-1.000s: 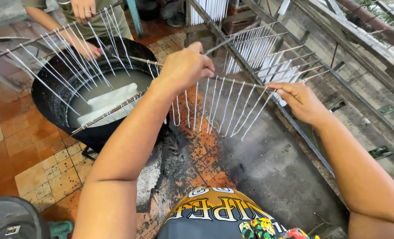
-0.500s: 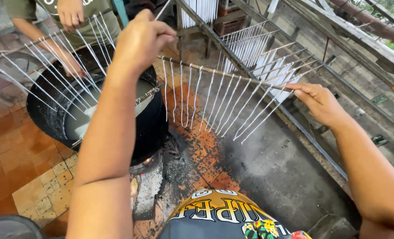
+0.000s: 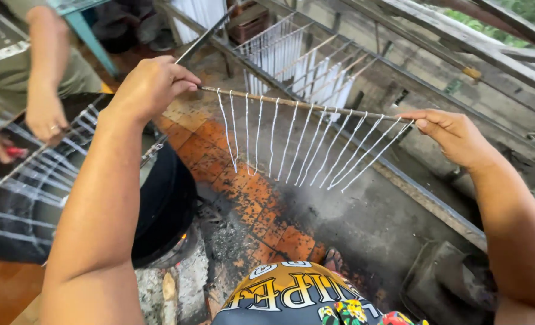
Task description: Dipping candle wicks into molten wax and hanging them on a rack to dry.
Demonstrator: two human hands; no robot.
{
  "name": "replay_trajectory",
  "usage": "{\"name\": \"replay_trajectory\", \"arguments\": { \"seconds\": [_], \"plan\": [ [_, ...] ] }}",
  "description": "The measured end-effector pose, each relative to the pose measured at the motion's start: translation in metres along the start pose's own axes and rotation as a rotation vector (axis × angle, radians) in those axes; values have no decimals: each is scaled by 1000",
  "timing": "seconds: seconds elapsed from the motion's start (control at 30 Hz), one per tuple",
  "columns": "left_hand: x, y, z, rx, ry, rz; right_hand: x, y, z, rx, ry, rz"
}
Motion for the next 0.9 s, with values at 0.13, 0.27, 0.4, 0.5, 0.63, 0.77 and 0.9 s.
{"name": "replay_trajectory", "arguments": {
  "seconds": [0.13, 0.27, 0.4, 0.5, 0.63, 0.77, 0.9],
  "plan": [
    [-26, 45, 36, -104, 11, -74, 42, 40, -22, -45, 42, 25],
    [-42, 96, 72, 5, -4, -192, 97, 60, -37, -157, 47, -127],
    [-57, 140, 125, -183, 121, -253, 162, 71, -47, -184, 117, -217],
    [-56, 186, 149, -263, 191, -318, 209, 127, -63, -41, 329, 10],
    [-82, 222, 189, -319, 243, -313, 265, 214, -73, -75, 411, -23],
    [-113, 250, 217, -281, 246, -439, 296, 272, -80, -137, 592, 112],
    [-150, 266, 245, -119, 142, -479, 287, 285, -80, -286, 720, 291]
  ]
}}
Point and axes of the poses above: each hand's wrist, its own z-axis towards the middle knuckle, its own x-axis out of the back of the hand, y = z × x, the point moved 7 cm from there along z, towards the middle knuckle, and after that the axes turned 9 degrees about x, right-handed, at the moved point
